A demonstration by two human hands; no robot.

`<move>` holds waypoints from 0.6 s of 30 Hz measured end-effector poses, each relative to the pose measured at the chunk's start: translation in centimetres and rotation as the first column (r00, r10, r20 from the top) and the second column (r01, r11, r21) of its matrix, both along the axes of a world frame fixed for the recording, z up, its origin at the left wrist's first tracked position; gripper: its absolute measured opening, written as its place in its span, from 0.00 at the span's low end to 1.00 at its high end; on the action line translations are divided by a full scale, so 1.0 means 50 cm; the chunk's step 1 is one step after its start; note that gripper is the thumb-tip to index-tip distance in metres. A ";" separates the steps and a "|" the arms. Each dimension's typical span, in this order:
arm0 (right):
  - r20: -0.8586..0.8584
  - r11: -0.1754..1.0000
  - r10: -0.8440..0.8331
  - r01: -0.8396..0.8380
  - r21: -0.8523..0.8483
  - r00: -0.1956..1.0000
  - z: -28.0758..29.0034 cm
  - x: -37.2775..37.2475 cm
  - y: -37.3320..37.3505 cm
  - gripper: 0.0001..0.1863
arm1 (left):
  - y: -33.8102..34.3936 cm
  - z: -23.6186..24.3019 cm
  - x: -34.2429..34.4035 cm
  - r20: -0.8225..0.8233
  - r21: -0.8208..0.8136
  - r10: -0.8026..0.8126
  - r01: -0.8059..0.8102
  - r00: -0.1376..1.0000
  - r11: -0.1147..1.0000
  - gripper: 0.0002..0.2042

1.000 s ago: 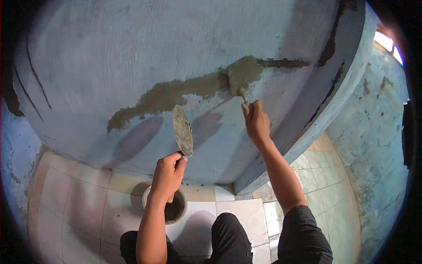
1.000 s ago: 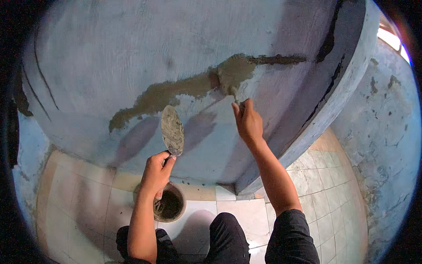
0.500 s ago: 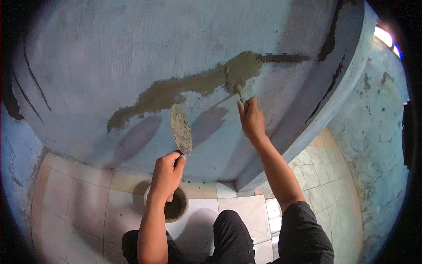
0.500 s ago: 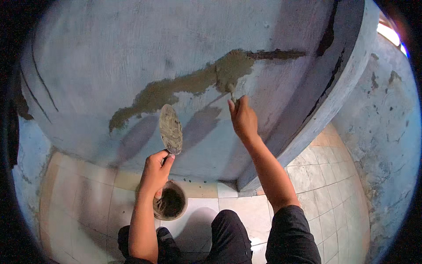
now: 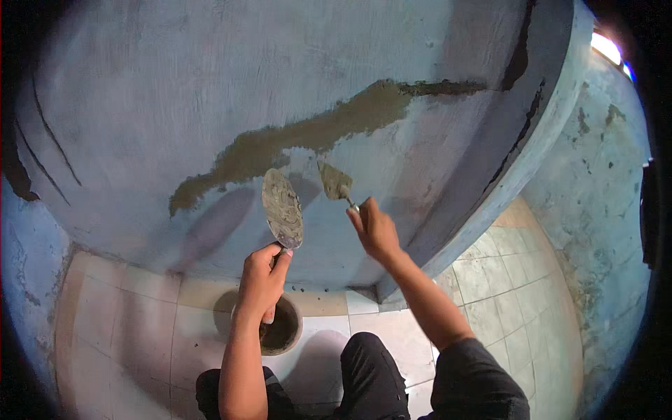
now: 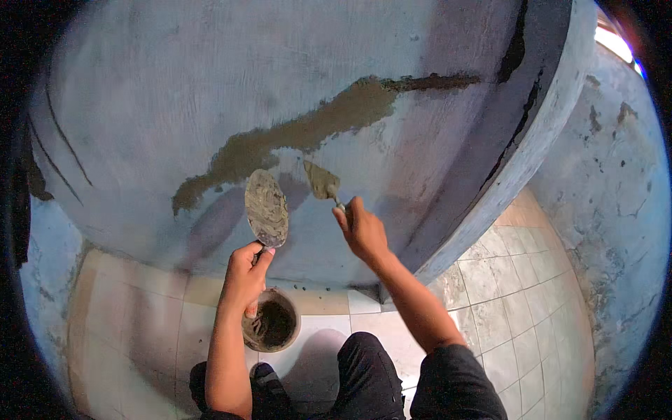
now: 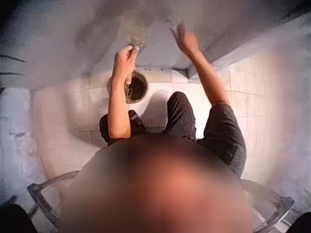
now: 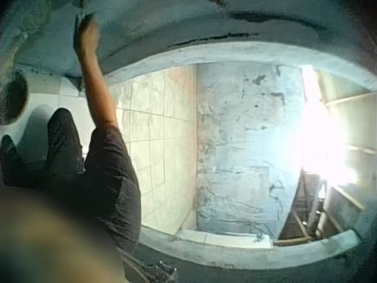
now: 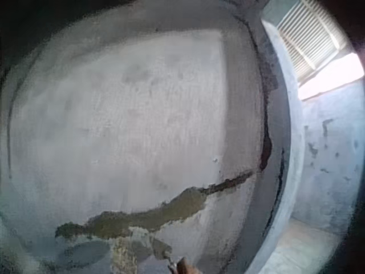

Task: The person applies cement plaster mortar from a bucket onto a wall crack using a small trowel to patch and repair it.

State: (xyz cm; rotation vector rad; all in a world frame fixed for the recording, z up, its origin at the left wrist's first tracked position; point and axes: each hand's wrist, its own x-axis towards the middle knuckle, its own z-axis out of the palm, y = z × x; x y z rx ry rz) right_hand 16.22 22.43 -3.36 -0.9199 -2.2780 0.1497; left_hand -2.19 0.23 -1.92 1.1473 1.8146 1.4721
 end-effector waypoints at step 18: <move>-0.450 0.981 0.177 -0.195 0.005 0.875 -0.112 -0.035 -0.182 0.16 | 0.003 -0.026 0.019 0.686 0.254 -0.226 0.064 0.692 0.965 0.15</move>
